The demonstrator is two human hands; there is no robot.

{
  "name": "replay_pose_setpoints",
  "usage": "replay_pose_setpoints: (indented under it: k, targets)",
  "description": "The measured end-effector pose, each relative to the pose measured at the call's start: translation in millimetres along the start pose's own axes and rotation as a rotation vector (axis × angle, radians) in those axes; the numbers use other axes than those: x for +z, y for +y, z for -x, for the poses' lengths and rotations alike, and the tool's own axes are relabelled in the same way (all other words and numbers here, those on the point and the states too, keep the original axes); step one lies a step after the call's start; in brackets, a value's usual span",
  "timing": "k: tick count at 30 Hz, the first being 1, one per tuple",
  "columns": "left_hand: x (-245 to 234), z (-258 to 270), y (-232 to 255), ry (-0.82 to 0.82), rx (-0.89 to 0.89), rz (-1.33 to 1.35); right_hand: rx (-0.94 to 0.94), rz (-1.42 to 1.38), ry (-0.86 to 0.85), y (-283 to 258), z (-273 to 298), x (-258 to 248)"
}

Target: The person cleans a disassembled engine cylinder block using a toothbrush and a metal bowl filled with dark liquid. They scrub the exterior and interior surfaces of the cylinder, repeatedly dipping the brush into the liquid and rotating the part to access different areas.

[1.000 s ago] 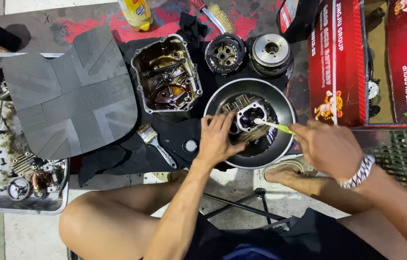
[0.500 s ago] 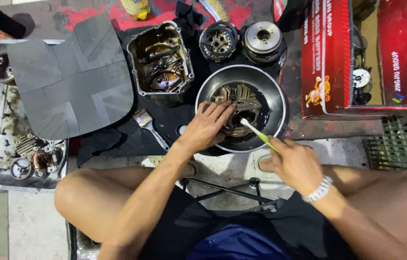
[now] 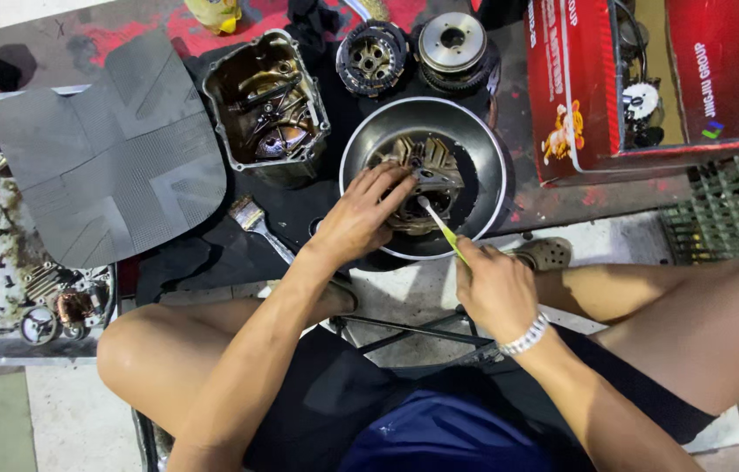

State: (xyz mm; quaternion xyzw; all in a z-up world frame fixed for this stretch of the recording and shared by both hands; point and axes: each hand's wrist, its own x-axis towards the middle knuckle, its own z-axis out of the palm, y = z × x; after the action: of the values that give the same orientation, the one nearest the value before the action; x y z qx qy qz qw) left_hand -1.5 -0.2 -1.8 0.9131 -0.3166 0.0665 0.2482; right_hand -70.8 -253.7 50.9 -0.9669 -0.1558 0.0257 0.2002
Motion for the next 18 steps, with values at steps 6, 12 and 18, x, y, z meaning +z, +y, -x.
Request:
replay_pose_setpoints:
  k: [6, 12, 18]
  targets:
    - [6.0, 0.9, 8.9, 0.062, -0.150, 0.083, 0.198, -0.080, -0.010, 12.0, 12.2, 4.7]
    - [2.7, -2.6, 17.9, 0.126, -0.180, 0.053, 0.333, -0.082, 0.017, -3.0, 17.7, 1.5]
    - [6.9, -4.0, 28.9, 0.089, -0.194, -0.025, 0.221, -0.040, 0.153, -10.7, 5.9, 4.0]
